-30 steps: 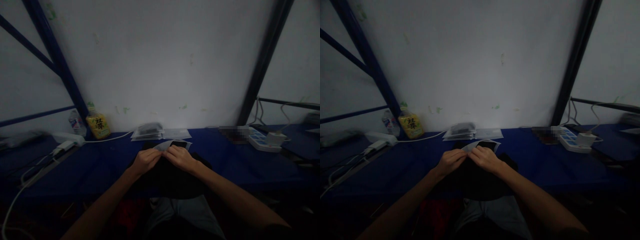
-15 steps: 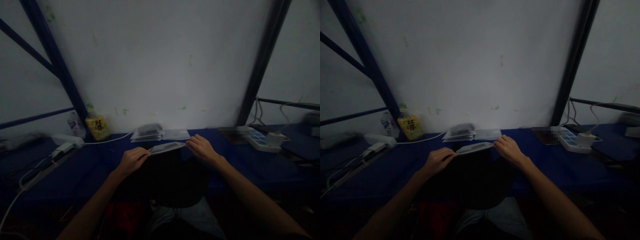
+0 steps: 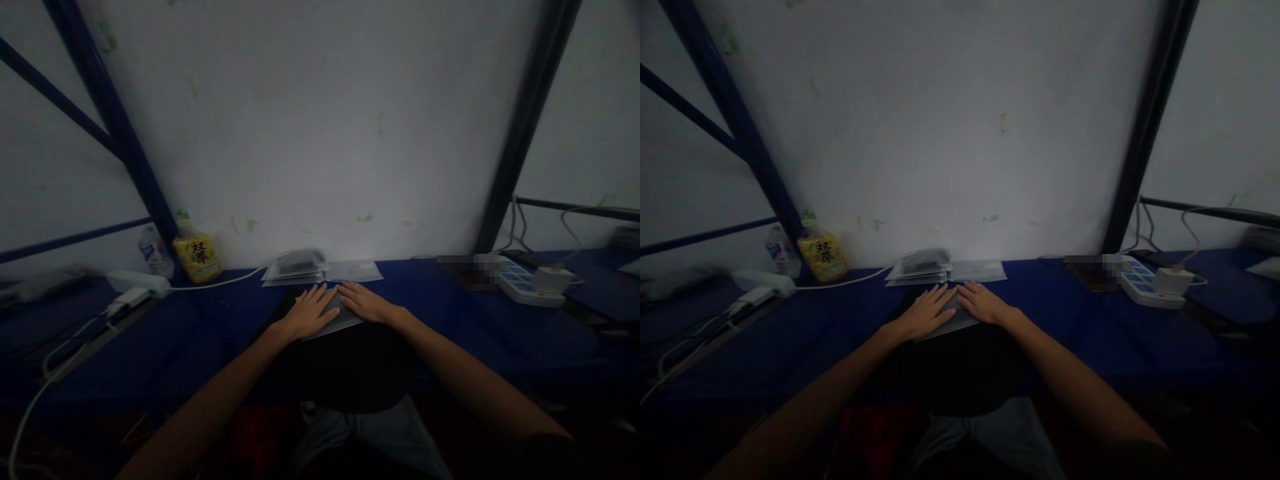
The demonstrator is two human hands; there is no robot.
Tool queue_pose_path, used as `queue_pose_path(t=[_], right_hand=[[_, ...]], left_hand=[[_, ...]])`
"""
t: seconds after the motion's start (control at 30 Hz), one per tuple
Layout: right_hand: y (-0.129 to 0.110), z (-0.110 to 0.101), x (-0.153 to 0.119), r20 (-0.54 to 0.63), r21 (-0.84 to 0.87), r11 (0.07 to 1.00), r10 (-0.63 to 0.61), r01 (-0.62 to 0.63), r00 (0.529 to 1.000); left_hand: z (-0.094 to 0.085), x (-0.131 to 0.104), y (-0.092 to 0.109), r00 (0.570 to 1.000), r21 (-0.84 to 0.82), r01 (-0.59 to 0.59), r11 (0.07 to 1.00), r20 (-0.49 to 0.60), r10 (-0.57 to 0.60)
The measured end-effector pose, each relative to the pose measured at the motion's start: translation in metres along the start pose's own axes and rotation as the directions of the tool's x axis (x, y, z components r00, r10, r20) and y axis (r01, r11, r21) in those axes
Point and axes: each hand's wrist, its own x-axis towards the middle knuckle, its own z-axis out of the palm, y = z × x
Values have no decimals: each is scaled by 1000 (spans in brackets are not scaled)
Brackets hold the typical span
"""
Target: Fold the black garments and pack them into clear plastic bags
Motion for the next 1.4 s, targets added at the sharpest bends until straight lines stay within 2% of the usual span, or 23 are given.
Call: queue_pose_path(t=[0.17, 0.53, 0.77, 0.97, 1.07, 1.13, 1.27, 1.4], right_hand=[[10, 12, -5, 97, 72, 995, 68, -75, 993], [16, 22, -4, 78, -35, 999, 30, -27, 996], [13, 20, -3, 103, -64, 998, 24, -18, 994], [8, 16, -5, 115, -63, 997, 40, -33, 993], [7, 16, -6, 94, -70, 997, 42, -35, 995], [6, 16, -7, 59, -79, 996, 48, -43, 997], [1, 13, -7, -47, -133, 991, 6, -12, 999], [-6, 3, -10, -170, -211, 977, -65, 28, 983]], left_hand=[[3, 0, -1, 1000, -4, -7, 1000, 23, 7], [5, 2, -3, 999, -8, -15, 1000, 52, 15], [2, -4, 0, 999, 5, -20, 1000, 43, 20], [-4, -9, 2, 996, 24, -44, 999, 83, 42], [-9, -11, 4, 994, 51, -55, 997, 97, 50], [-13, -11, 7, 992, 87, -106, 991, 79, 99], [-20, -10, 17, 971, 189, -234, 954, -1, 238], [-25, -5, 31, 963, 295, -257, 920, -2, 269]])
